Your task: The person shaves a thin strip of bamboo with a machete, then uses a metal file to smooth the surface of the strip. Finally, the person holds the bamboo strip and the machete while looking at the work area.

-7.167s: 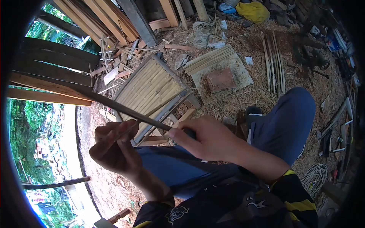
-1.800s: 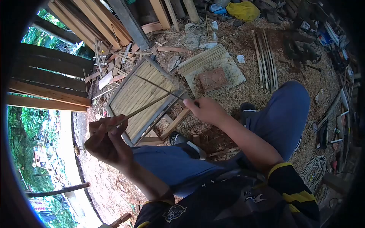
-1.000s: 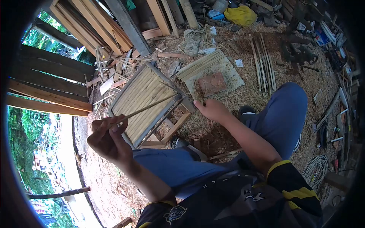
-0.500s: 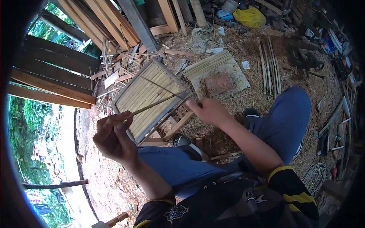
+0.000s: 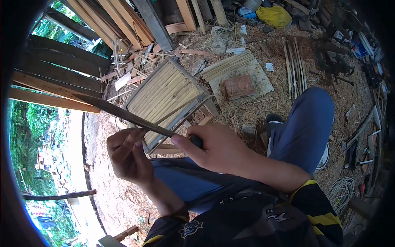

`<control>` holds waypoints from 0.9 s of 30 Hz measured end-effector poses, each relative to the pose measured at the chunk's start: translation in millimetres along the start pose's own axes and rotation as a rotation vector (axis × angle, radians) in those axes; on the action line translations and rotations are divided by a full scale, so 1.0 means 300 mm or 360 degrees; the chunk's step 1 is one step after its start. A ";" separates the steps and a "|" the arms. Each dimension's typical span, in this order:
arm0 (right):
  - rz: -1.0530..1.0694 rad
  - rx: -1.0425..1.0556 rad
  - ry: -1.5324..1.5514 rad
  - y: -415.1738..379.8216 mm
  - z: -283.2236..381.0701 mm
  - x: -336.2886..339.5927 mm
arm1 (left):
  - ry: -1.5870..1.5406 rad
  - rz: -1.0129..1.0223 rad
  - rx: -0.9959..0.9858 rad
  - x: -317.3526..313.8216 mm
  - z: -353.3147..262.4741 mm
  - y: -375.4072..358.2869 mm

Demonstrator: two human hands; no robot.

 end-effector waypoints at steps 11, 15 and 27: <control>-0.0026 0.0021 -0.0018 -0.014 0.005 0.019 | -0.0156 0.0012 -0.0032 -0.005 -0.014 -0.010; -0.0014 -0.0078 -0.0148 0.014 -0.075 0.009 | -0.0137 0.0116 -0.0057 -0.033 -0.037 0.013; 0.0079 -0.0002 -0.0172 0.008 -0.055 -0.003 | -0.0240 0.0036 -0.0069 0.003 0.017 -0.009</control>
Point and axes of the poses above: each hand's wrist, its own y-axis towards the middle knuckle, its own x-axis out of the back of the hand, z = x × y, the point moved 10 cm from there along y, towards the middle knuckle, and after that the axes turned 15 degrees about -y, right-handed, at the moved point
